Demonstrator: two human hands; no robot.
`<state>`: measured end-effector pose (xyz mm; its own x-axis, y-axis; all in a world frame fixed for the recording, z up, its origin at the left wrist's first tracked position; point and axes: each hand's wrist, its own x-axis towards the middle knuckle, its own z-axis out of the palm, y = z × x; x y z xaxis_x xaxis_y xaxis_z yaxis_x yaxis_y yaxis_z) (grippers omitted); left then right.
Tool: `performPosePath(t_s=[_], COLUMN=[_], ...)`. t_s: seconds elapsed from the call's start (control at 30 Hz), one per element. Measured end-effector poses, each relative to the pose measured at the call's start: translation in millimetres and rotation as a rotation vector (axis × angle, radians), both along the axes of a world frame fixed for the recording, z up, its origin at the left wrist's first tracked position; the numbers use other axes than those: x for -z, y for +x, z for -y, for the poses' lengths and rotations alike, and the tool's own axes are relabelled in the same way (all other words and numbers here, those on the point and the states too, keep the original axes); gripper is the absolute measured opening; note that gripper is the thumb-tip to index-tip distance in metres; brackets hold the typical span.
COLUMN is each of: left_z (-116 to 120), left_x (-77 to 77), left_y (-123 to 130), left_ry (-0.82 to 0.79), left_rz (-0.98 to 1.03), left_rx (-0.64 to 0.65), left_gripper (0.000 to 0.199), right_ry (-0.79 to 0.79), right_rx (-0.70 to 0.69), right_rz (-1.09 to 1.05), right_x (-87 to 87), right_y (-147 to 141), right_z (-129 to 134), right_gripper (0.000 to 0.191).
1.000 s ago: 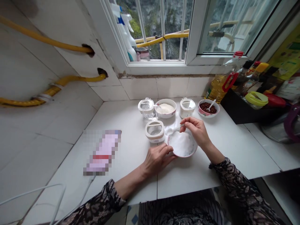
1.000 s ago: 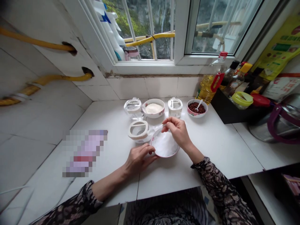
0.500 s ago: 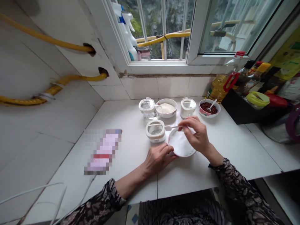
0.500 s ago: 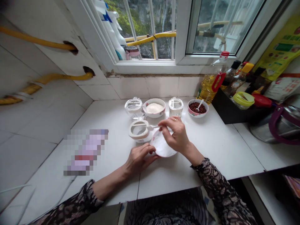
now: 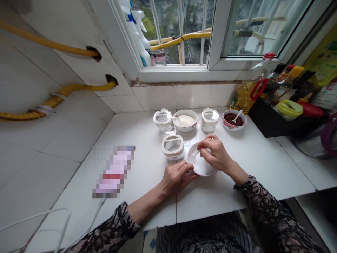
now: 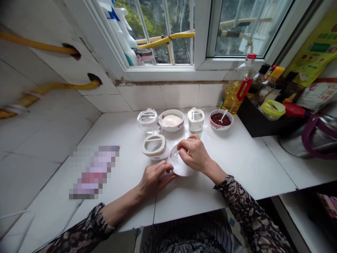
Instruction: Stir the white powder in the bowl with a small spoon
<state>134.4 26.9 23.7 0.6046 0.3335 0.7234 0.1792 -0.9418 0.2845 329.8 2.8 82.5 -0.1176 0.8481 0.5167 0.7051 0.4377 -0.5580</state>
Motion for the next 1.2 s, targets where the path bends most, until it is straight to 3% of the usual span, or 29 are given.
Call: performPosePath(t_s=[0.33,0.53,0.7,0.83,1.03,1.1,1.2], left_z=[-1.1,-1.2,-1.2,-0.7,-0.6,-0.7,-0.6], left_x=[3.5,3.3,2.7,2.8,4.0,3.6,2.3], left_y=[-1.0,-0.4,-0.3,0.0,1.0,0.9,0.4], left_ry=[-0.009,-0.005,-0.008,-0.014,0.006,0.003,-0.003], left_rz=[0.007,0.003,0.002,0.009,0.024,0.017,0.007], left_rx=[0.02,0.011,0.014,0.016,-0.003,-0.007,0.005], left_gripper=[0.015,0.015,0.015,0.016,0.018,0.018,0.017], right_ry=[-0.36,-0.389,-0.355,-0.194,0.24,0.302,0.325], right_rx=[0.125,0.146,0.074,-0.004,-0.133,-0.138,-0.085], right_rz=[-0.566,-0.714,-0.799,-0.633,0.146,0.176,0.013], right_x=[-10.0,-9.2,-12.2,-11.4,-4.0,-7.7,-17.4], right_y=[9.5,14.9,7.4,-11.5,-24.8,-20.6,-8.8], right_z=[-1.7,-6.1,-6.3,-2.6,-3.8,-3.0,1.6], right_gripper=[0.016,0.014,0.013,0.014,0.026,0.027,0.02])
